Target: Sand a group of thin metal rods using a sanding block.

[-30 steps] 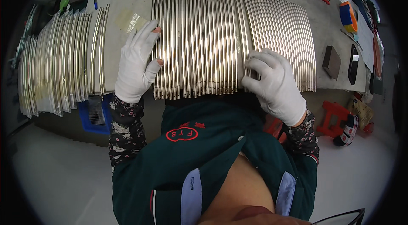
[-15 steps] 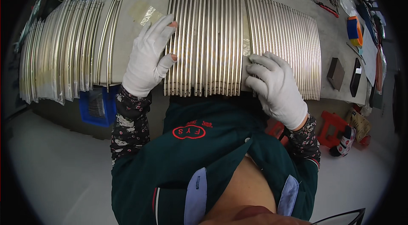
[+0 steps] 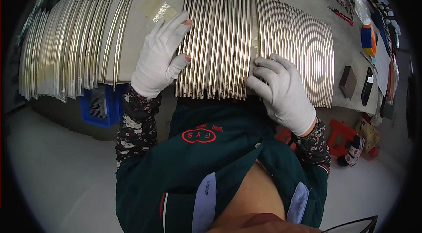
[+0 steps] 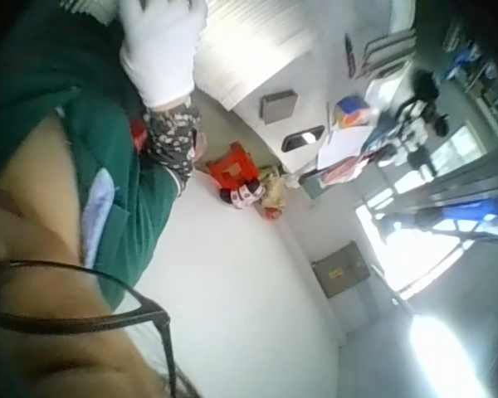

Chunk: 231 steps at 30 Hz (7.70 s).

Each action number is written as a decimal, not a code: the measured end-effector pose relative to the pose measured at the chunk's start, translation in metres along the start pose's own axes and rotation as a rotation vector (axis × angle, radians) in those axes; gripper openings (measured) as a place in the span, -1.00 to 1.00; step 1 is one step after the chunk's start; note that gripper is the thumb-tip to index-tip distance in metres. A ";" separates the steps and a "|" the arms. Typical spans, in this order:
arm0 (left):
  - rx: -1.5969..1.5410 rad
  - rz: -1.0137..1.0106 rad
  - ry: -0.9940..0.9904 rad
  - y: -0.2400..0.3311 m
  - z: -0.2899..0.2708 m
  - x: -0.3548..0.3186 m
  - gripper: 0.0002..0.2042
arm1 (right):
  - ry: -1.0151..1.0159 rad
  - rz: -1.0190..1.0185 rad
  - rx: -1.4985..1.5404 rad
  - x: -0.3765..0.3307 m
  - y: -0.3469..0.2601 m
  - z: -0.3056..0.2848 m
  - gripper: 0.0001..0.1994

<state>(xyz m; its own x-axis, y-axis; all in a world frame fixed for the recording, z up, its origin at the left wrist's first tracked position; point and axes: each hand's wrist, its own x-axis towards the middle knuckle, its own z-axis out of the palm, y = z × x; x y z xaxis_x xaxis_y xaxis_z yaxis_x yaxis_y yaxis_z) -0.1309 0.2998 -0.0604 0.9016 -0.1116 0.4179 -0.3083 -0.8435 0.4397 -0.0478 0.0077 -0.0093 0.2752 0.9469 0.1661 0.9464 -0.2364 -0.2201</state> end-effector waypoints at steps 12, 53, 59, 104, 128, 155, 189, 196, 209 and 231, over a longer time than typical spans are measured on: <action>-0.025 -0.010 0.001 0.002 -0.002 0.001 -0.21 | 0.006 -0.055 0.013 0.015 -0.003 0.002 -0.76; 0.105 -0.012 -0.026 0.008 0.000 0.005 -0.59 | 0.009 -0.159 0.021 0.065 -0.017 0.017 -0.71; 0.090 -0.009 -0.035 0.009 -0.001 0.006 -0.59 | -0.064 -0.136 0.001 0.069 -0.022 0.017 -0.81; 0.474 -0.646 0.025 0.013 -0.067 -0.036 -0.70 | 0.063 -0.152 0.159 0.095 -0.029 0.026 -0.72; 0.126 -0.404 -0.084 0.034 -0.030 0.012 -0.80 | 0.011 0.037 0.129 0.014 -0.014 -0.008 -0.44; 0.311 0.210 0.096 -0.054 0.014 0.108 -0.78 | 0.044 0.171 -0.011 0.027 -0.029 0.031 -0.11; 0.317 0.439 -0.266 -0.018 0.025 0.110 -0.45 | 0.129 0.221 -0.120 -0.038 0.004 0.005 -0.13; 0.336 0.442 -0.281 -0.016 0.027 0.112 -0.44 | 0.274 1.038 -0.742 -0.140 0.146 -0.022 -0.12; 0.082 0.496 -0.456 0.064 0.010 0.052 -0.01 | 0.215 1.483 -0.480 -0.233 0.224 0.000 -0.22; 0.480 0.488 -0.306 0.015 0.053 0.088 -0.44 | 0.284 -0.138 0.087 -0.029 -0.048 0.045 -0.61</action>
<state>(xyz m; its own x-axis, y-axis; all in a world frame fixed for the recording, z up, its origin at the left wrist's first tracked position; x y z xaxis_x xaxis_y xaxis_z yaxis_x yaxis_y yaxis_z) -0.0397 0.2497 -0.0590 0.7621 -0.6138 0.2060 -0.5918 -0.7894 -0.1631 -0.1084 0.0011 -0.0469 0.1928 0.8674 0.4587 0.9635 -0.0790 -0.2557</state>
